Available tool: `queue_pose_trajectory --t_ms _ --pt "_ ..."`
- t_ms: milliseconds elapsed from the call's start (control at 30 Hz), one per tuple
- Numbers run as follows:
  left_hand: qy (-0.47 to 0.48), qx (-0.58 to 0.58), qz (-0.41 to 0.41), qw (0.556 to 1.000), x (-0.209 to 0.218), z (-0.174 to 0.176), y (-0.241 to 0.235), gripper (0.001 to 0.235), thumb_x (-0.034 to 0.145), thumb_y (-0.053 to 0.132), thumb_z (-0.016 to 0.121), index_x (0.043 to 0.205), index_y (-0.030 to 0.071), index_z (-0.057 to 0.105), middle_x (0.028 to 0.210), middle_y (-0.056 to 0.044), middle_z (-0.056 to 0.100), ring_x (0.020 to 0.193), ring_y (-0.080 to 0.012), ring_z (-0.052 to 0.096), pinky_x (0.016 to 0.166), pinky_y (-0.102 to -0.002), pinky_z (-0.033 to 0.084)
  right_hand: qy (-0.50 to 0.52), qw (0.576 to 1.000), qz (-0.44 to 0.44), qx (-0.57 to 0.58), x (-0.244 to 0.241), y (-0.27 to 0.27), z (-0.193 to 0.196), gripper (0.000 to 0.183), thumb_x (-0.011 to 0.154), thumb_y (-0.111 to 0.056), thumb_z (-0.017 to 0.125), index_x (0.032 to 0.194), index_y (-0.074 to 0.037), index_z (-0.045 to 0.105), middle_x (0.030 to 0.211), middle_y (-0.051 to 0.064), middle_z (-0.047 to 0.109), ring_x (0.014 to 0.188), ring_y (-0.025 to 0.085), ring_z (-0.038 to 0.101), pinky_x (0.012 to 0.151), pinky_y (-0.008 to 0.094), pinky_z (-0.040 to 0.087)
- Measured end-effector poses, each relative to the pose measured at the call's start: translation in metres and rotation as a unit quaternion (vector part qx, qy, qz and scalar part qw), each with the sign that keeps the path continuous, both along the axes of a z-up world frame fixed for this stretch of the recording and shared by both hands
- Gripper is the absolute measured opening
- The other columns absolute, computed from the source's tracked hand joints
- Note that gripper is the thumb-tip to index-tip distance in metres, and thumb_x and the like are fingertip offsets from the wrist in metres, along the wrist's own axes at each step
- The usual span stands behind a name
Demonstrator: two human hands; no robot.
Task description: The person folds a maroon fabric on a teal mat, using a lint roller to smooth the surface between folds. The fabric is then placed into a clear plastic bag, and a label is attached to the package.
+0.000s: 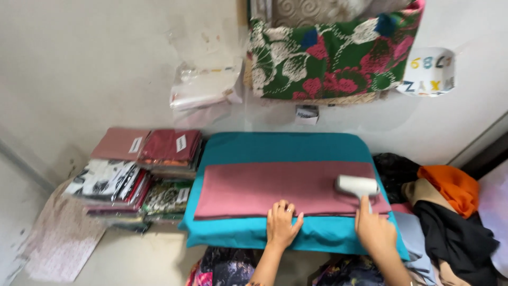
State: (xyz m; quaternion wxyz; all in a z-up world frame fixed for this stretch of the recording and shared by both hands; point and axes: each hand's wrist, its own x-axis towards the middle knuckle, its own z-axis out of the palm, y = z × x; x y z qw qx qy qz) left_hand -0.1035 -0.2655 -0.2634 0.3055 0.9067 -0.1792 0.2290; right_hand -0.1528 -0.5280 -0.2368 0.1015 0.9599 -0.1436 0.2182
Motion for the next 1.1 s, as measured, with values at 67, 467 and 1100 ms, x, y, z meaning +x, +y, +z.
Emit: queue_pose_trajectory --t_ms 67,467,1100 --pt "0.024 -0.003 -0.017 1.0 0.002 -0.004 0.004 0.029 0.093 0.036 0.061 0.098 0.008 0.064 0.103 -0.009 0.056 0.094 -0.0279 0.052 0.084 -0.042 0.042 0.025 0.999 -0.024 -0.042 -0.03 0.004 -0.018 0.066 0.09 -0.037 0.054 0.152 -0.018 0.043 0.054 0.005 0.067 0.043 0.029 0.063 0.046 0.044 0.05" --pt "0.42 -0.498 -0.062 0.756 -0.039 -0.061 -0.005 0.043 0.089 0.016 0.062 0.131 0.01 0.063 0.113 -0.005 0.068 0.094 -0.0121 0.069 0.078 -0.025 0.056 -0.233 0.972 0.022 -0.018 0.02 -0.128 0.17 0.051 0.116 -0.016 0.07 0.162 0.006 0.067 0.093 0.027 0.076 0.068 0.045 0.069 0.056 0.046 0.053" --pt "0.506 -0.803 0.052 0.311 -0.006 0.02 -0.016 0.103 0.083 0.04 0.068 0.163 0.007 0.013 0.171 -0.018 0.019 0.159 -0.0297 0.012 0.125 -0.047 0.02 -0.154 0.952 0.113 0.238 0.139 -0.136 0.149 0.069 0.109 -0.012 0.07 0.165 0.015 0.04 0.085 0.03 0.067 0.07 0.043 0.066 0.066 0.044 0.051"
